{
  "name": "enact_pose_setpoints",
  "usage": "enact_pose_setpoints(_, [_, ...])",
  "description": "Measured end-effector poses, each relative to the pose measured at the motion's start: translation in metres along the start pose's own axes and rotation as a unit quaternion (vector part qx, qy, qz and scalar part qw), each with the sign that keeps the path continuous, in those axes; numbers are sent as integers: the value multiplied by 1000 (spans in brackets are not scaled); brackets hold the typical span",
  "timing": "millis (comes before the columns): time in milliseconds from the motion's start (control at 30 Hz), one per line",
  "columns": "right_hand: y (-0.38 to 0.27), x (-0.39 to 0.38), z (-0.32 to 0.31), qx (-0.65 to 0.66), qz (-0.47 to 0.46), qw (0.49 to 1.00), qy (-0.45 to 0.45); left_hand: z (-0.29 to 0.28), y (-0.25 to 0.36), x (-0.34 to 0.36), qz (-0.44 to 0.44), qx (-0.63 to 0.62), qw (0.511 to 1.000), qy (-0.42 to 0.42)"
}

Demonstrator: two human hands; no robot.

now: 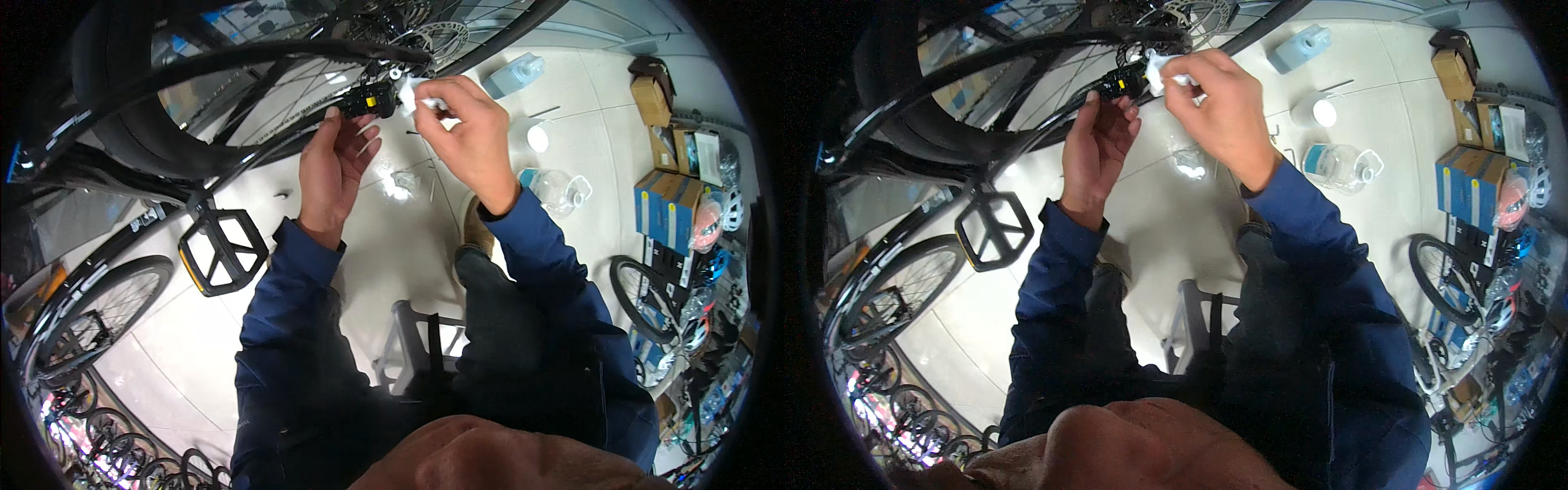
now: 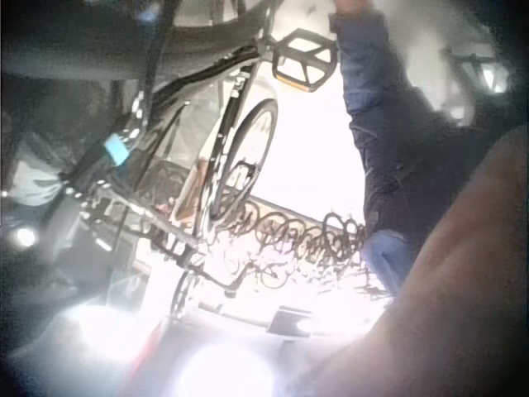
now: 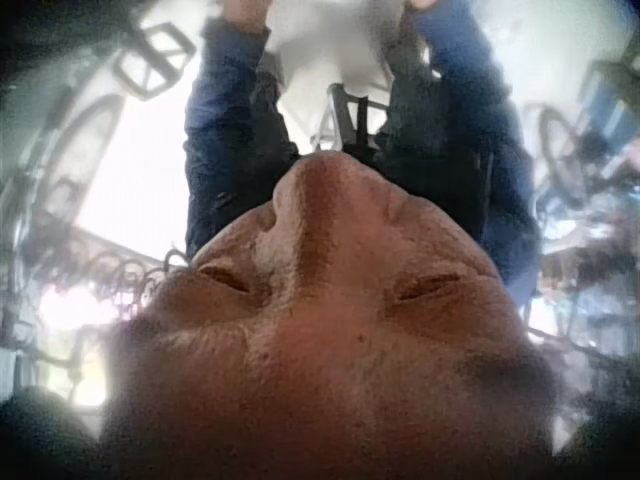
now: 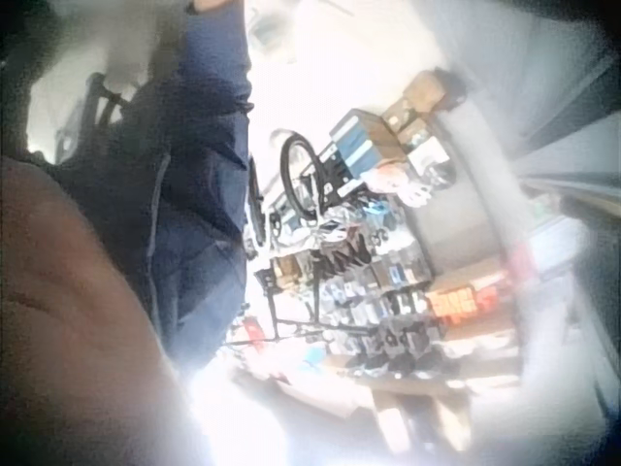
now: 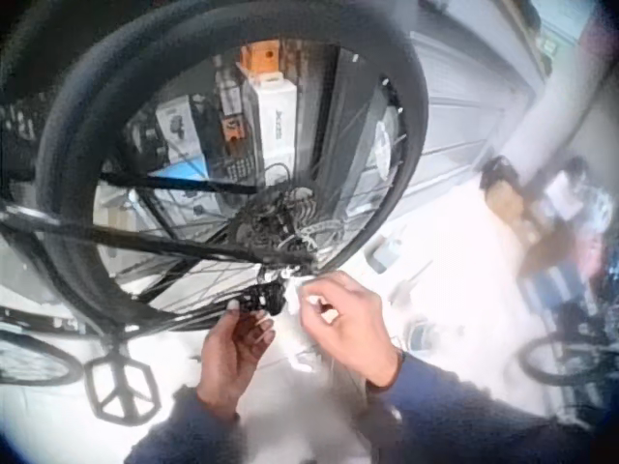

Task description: The person adjusts the rear derailleur of a bicycle mounted on a stand using a yellow-handled tool and a hex key. They then wipe the derailleur and surrounding area with a white cloth and a liquid from a bottle.

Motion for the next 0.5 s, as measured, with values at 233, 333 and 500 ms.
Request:
enact_pose_setpoints(233, [-3,16,7,97,-42,994,-15,7,2,-13,4,44,999,-12])
enact_pose_setpoints(333, [6,18,-1,-27,-28,998,-40,10,11,-27,87,172,981,24])
enact_pose_setpoints(500, [6,13,-9,122,-9,992,14,50,42,-42,356,468,809,-2])
Point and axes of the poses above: each hand's wrist, its own x-axis towards the middle knuckle, its own z-axis out of the palm, y = z × x, the point moved 7 cm from there along x, towards the middle knuckle, and after that the axes turned 8 degrees about -y, right-handed, at the moved point
